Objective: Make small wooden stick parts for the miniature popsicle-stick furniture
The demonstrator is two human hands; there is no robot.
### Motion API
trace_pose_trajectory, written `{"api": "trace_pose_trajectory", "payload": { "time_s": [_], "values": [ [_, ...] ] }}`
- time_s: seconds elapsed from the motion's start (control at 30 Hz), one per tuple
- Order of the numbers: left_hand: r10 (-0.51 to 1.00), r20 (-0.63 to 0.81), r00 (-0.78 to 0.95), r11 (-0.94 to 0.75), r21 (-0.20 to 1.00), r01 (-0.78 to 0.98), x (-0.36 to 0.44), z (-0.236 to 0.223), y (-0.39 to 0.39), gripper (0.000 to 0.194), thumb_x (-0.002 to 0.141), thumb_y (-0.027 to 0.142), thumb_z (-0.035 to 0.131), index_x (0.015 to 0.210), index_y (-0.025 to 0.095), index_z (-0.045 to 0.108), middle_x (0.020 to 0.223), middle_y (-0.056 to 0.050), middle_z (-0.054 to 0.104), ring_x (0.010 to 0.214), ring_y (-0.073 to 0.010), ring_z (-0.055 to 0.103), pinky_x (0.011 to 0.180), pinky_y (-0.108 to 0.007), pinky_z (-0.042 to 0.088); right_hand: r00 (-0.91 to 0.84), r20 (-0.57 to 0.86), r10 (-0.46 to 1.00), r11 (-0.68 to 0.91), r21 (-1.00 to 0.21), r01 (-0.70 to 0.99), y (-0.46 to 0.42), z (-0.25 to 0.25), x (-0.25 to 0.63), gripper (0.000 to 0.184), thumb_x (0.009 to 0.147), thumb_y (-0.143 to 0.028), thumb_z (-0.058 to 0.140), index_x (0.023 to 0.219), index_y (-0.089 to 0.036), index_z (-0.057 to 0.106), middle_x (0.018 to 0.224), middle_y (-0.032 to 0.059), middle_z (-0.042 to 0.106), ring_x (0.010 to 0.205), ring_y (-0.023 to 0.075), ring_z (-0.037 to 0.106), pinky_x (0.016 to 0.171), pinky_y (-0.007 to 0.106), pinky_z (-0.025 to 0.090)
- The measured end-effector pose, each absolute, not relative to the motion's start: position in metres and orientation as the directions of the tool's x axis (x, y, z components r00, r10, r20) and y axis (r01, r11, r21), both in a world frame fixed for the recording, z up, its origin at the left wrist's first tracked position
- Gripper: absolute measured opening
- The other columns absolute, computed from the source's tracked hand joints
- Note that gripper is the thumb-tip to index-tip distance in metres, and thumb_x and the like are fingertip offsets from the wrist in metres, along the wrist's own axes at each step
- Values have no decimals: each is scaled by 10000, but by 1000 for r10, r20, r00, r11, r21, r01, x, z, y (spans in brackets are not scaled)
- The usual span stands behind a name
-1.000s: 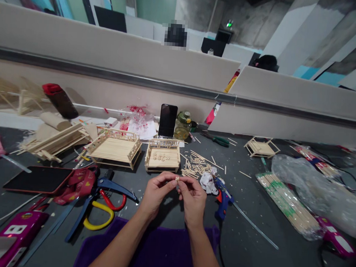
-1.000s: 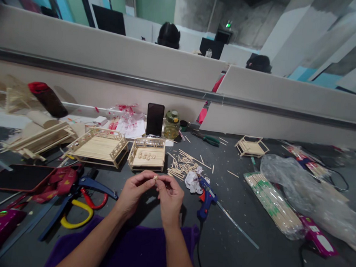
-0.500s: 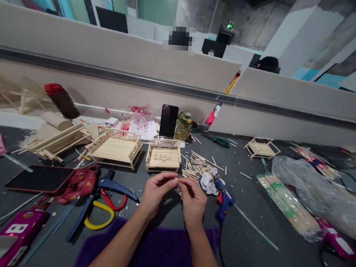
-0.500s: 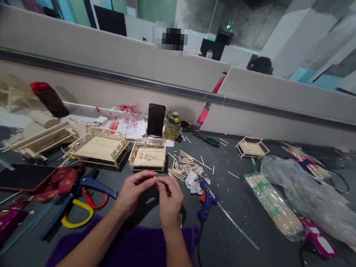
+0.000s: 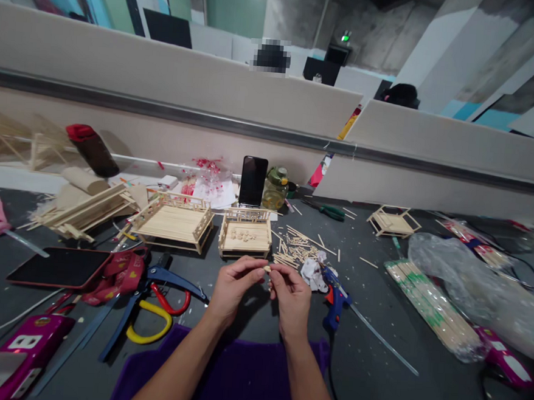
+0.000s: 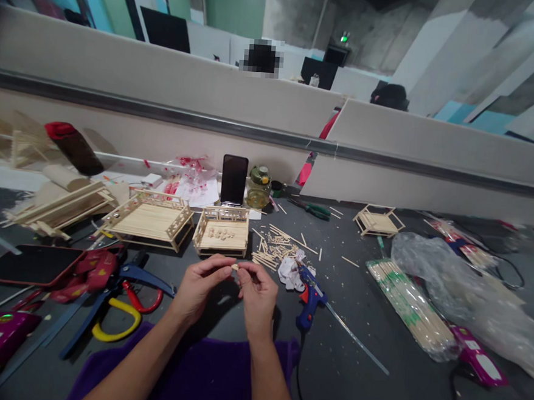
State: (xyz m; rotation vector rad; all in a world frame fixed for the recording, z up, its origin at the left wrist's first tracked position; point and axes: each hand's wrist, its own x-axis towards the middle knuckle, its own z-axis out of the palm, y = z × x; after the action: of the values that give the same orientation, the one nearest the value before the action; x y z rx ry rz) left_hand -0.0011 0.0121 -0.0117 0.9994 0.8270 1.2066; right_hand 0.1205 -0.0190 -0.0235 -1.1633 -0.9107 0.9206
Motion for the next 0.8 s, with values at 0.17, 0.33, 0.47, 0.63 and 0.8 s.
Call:
{"api": "trace_pose_trajectory", "payload": {
  "time_s": [0.17, 0.33, 0.47, 0.63, 0.8],
  "values": [
    [982, 31, 185, 33, 942, -335, -2, -12, 12, 194, 738, 273, 742, 910, 187, 775, 863, -47, 654, 772, -158, 598, 721, -270, 478, 353, 96, 931, 149, -981, -126, -20, -20, 119, 168, 800, -337, 684, 896, -203, 714, 694, -9, 638, 526, 105, 496, 451, 208, 401],
    [984, 52, 168, 3, 951, -309, -2, -12, 12, 164, 754, 263, 730, 893, 190, 778, 863, -51, 652, 831, -171, 587, 751, -264, 462, 368, 104, 924, 153, -982, -108, -20, -18, 118, 177, 786, -337, 696, 905, -206, 711, 727, 0, 650, 536, 106, 504, 440, 205, 405],
    [983, 55, 177, 3, 950, -311, -2, -12, 12, 163, 744, 263, 738, 882, 191, 784, 852, -55, 658, 829, -172, 587, 770, -274, 458, 348, 130, 928, 171, -981, -89, -21, -18, 119, 164, 800, -341, 677, 882, -203, 712, 728, 7, 652, 532, 108, 510, 445, 212, 416],
    [979, 73, 191, -11, 952, -306, -2, -14, 12, 162, 747, 252, 737, 888, 191, 784, 834, -53, 649, 821, -172, 590, 762, -278, 463, 344, 119, 931, 165, -980, -109, -21, -19, 119, 134, 805, -321, 677, 878, -213, 709, 678, -16, 631, 508, 99, 494, 449, 208, 409],
    [981, 65, 184, -5, 950, -313, -2, -15, 12, 172, 744, 242, 740, 903, 186, 775, 869, -51, 657, 852, -168, 595, 785, -273, 461, 361, 111, 926, 170, -976, -138, -20, -19, 119, 152, 799, -316, 683, 907, -211, 707, 699, -8, 635, 542, 109, 520, 449, 204, 417]
  ]
}}
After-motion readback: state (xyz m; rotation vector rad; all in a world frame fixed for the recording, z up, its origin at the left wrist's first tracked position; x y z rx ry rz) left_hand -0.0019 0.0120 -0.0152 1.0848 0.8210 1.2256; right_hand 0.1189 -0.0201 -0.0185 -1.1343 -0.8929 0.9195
